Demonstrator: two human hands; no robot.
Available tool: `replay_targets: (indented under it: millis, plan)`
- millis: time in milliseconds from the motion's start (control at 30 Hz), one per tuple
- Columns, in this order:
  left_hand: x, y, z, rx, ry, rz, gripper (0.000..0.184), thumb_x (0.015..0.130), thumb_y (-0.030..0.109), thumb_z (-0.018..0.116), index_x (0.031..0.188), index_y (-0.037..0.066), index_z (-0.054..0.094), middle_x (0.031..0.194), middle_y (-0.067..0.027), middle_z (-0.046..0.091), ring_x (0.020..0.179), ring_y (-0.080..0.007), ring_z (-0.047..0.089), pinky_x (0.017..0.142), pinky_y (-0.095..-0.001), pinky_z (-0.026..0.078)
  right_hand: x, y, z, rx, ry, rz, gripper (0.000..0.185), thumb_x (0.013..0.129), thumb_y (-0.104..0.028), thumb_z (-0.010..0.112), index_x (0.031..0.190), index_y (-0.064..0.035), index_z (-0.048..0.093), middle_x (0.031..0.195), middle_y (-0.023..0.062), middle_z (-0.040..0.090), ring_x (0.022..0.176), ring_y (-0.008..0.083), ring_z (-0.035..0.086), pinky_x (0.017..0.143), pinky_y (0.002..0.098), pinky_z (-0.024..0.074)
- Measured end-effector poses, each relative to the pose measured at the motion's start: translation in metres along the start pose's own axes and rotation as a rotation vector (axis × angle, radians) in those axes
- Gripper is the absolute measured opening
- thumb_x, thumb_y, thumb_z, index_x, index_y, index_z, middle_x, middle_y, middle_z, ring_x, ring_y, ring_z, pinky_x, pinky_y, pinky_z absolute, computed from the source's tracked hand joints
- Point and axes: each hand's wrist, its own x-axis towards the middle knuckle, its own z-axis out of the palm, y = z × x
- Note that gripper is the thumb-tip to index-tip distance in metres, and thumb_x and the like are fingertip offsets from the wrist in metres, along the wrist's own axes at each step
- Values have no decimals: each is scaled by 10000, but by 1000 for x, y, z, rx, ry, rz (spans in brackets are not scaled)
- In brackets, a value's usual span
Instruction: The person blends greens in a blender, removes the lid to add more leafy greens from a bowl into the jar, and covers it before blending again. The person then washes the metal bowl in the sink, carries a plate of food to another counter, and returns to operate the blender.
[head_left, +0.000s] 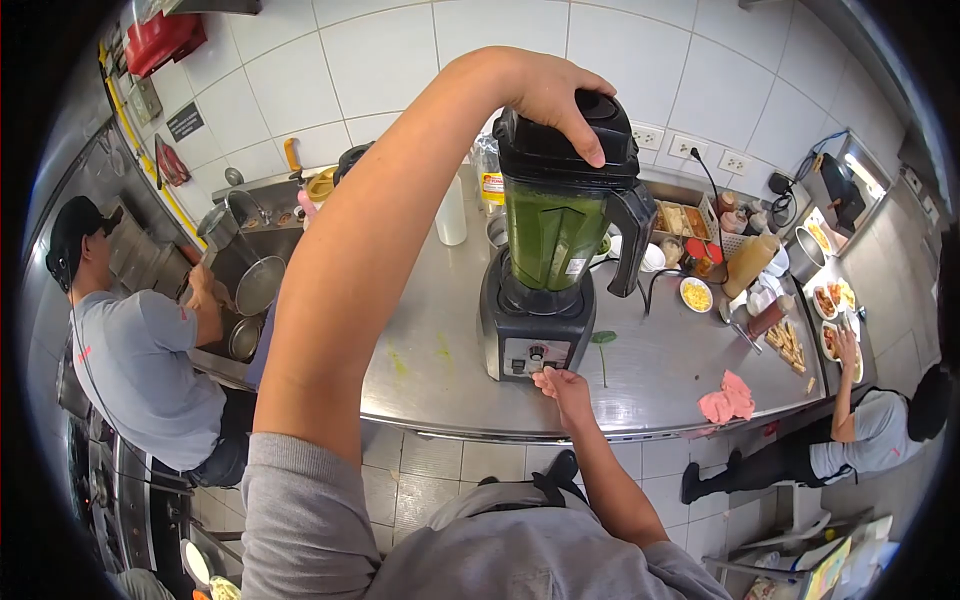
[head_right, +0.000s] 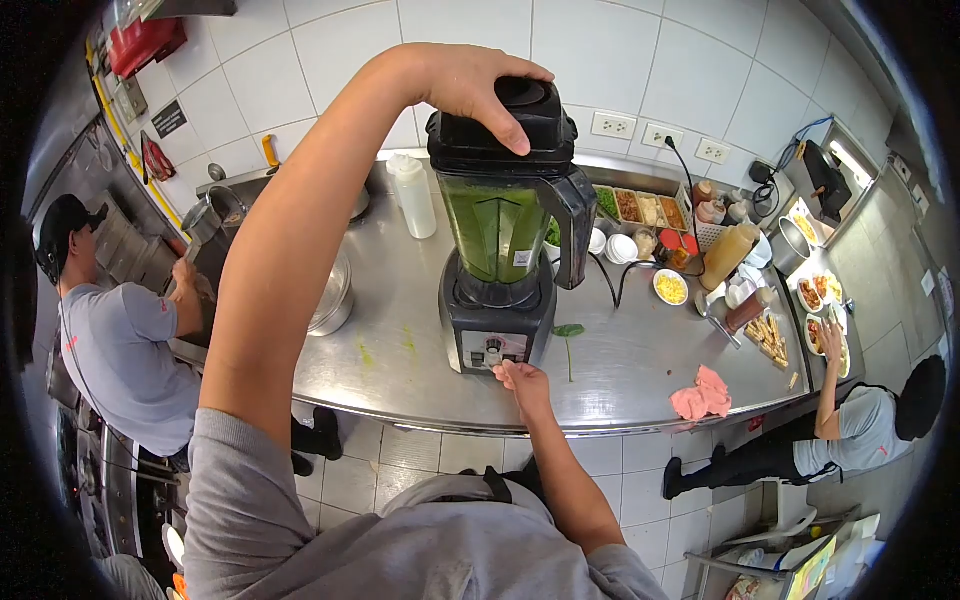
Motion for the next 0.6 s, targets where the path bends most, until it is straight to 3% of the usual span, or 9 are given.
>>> replay_targets:
  millis: [600]
  plan:
    - [-2,1,-1,-19,-13,1,1101,532,503,880,1484,148,457,1410,-181,544,1277,-359,541,1067,-431,448,-1,-1,0,-5,7,8,270,981,-262,638,983,0,704,986,110,750,866,146,692,788,264,511]
